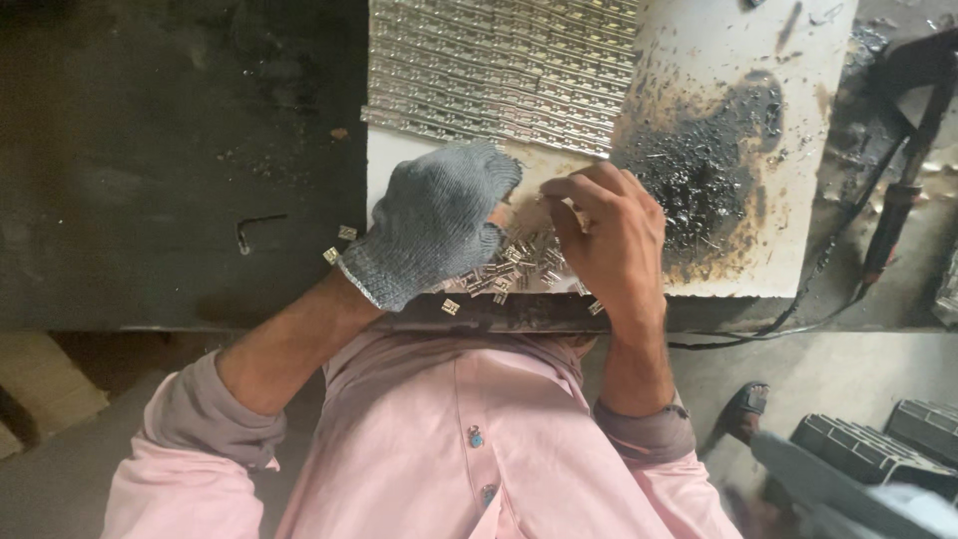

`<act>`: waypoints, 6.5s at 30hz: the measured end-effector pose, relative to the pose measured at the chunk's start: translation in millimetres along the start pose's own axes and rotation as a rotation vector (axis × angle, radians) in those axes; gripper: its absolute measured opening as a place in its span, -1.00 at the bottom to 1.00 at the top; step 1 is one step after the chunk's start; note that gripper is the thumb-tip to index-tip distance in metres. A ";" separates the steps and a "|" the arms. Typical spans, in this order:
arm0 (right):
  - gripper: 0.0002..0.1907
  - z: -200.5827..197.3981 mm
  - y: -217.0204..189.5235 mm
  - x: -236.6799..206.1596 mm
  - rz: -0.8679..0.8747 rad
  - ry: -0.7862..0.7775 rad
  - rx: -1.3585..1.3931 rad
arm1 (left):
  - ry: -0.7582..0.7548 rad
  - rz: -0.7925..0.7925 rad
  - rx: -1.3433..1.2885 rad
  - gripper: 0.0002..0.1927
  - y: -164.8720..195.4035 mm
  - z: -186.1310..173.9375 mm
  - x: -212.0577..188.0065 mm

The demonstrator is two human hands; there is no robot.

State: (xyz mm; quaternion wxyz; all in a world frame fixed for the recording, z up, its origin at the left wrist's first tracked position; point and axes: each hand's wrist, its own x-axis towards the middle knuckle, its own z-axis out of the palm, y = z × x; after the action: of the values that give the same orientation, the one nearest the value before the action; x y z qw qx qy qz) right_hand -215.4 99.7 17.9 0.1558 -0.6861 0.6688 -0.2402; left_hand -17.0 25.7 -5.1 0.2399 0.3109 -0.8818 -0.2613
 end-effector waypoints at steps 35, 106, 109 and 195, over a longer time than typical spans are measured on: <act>-0.74 33.5 10.7 12.5 -0.051 0.191 0.034 | 0.191 -0.080 0.010 -0.87 -19.9 33.6 10.4; -0.86 -2.4 20.8 -19.2 0.049 0.008 -0.042 | 0.110 0.068 -0.033 -0.89 2.9 -10.9 1.8; -0.75 -0.1 34.1 -11.6 0.114 0.104 -0.041 | 0.096 0.115 -0.035 -0.83 3.9 -0.5 9.6; -0.73 -3.1 35.2 -31.7 0.044 0.164 -0.063 | -0.121 0.042 -0.020 -0.83 8.4 38.8 31.1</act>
State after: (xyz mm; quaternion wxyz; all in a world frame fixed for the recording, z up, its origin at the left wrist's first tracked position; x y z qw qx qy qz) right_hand -246.4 129.5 -2.2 0.0840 -0.6540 0.7014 -0.2707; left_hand -64.8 22.5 -20.8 0.1948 0.2737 -0.8982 -0.2835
